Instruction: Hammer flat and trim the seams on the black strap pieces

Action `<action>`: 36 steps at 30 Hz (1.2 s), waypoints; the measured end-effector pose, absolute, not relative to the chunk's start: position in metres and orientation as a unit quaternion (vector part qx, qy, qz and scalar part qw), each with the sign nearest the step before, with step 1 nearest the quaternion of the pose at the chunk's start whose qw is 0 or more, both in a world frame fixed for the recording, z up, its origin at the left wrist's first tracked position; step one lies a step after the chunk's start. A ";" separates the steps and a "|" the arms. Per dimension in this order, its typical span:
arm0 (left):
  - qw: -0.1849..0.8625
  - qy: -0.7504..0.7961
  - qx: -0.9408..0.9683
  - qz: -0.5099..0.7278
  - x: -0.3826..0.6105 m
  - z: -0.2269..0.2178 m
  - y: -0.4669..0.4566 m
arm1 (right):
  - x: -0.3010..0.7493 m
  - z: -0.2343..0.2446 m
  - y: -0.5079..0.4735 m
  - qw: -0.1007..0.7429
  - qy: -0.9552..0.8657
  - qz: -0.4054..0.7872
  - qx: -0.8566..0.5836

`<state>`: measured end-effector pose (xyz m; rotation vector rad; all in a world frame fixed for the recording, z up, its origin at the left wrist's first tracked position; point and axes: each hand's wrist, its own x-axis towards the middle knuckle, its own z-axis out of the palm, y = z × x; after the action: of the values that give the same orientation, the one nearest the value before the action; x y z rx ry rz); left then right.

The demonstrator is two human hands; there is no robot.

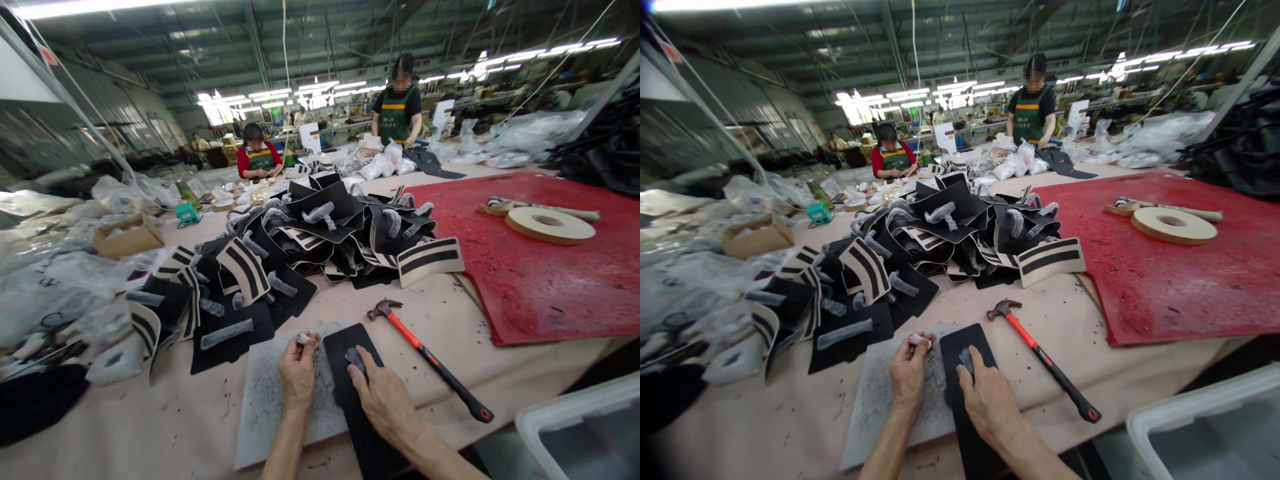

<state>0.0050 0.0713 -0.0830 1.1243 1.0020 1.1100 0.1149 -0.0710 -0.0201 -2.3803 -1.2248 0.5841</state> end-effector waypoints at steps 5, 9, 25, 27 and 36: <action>0.626 0.392 0.523 0.425 0.033 -0.073 0.068 | 0.109 -0.027 -0.069 0.255 -0.420 0.262 -0.831; 0.648 0.371 0.541 0.387 0.048 -0.077 0.069 | 0.116 -0.031 -0.068 0.275 -0.421 0.290 -0.814; 0.580 0.375 0.633 0.350 0.058 -0.073 0.063 | 0.121 -0.040 -0.066 0.259 -0.432 0.301 -0.810; 0.566 0.375 0.642 0.356 0.058 -0.077 0.061 | 0.123 -0.037 -0.068 0.264 -0.436 0.309 -0.803; 0.451 0.300 0.770 0.337 0.051 -0.071 0.051 | 0.210 -0.059 -0.112 0.215 -0.401 0.059 -0.889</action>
<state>0.0513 0.0510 -0.0712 1.9031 0.7415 0.8337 0.2104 -0.1122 -0.0586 -2.4640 -1.1109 0.1648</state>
